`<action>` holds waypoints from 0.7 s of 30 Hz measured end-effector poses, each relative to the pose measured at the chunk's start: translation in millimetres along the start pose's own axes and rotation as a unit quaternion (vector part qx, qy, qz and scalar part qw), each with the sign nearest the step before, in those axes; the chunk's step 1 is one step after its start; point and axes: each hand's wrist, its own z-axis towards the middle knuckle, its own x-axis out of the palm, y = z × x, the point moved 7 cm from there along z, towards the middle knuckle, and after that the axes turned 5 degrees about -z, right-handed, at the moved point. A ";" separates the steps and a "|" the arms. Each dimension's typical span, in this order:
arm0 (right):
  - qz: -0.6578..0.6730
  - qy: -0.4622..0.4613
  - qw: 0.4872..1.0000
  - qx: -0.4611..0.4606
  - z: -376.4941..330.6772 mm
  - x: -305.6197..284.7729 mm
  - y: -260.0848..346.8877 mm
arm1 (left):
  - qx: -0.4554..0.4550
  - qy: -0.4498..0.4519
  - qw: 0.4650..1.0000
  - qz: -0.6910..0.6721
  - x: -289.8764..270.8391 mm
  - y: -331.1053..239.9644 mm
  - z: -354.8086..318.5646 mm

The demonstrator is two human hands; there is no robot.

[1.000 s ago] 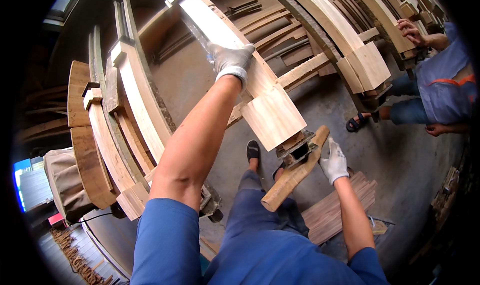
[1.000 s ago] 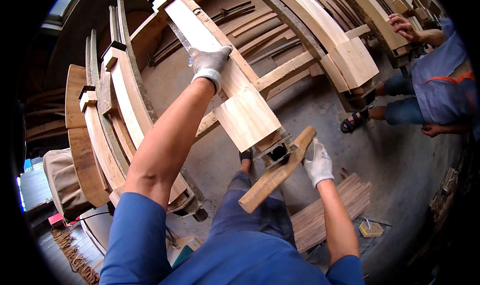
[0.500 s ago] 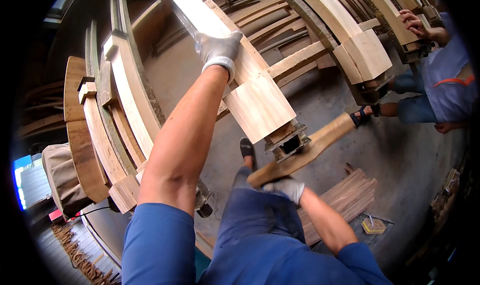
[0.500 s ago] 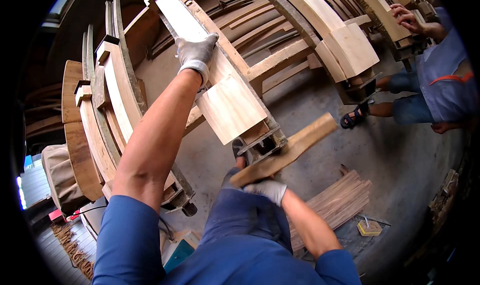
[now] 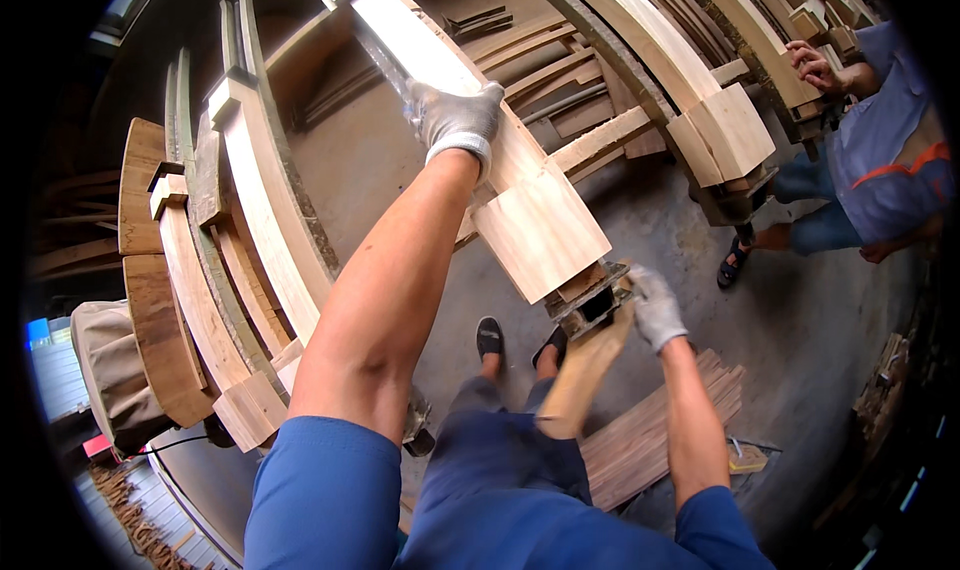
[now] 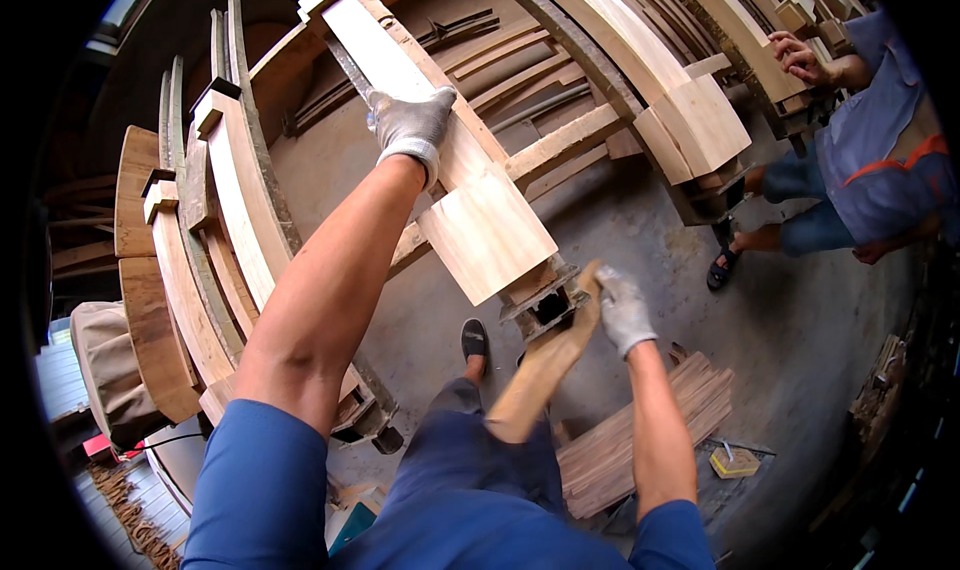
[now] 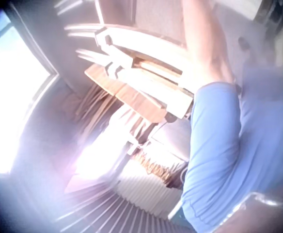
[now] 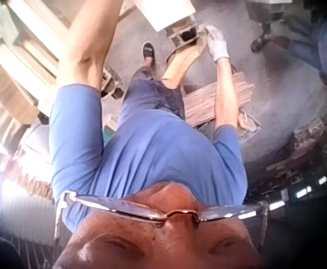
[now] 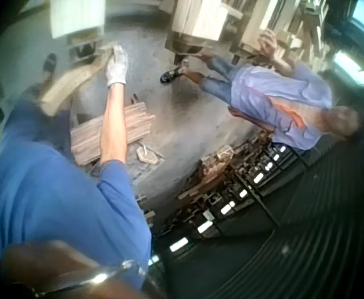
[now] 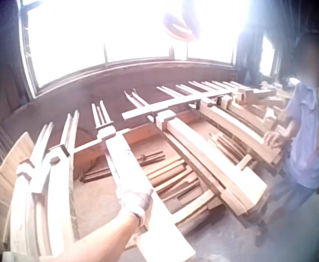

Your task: The person uses a power drill to fasten small wooden blocks to a larger wooden frame. They then move to a rack to hammer wooden pieces into place on a chair frame. Finally, they return to the workbench to apply glue to small wooden blocks.

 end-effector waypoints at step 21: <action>0.083 0.045 0.991 -0.091 -87.9 -120.1 237.5 | -0.007 0.032 0.999 -0.011 4.4 4.8 0.8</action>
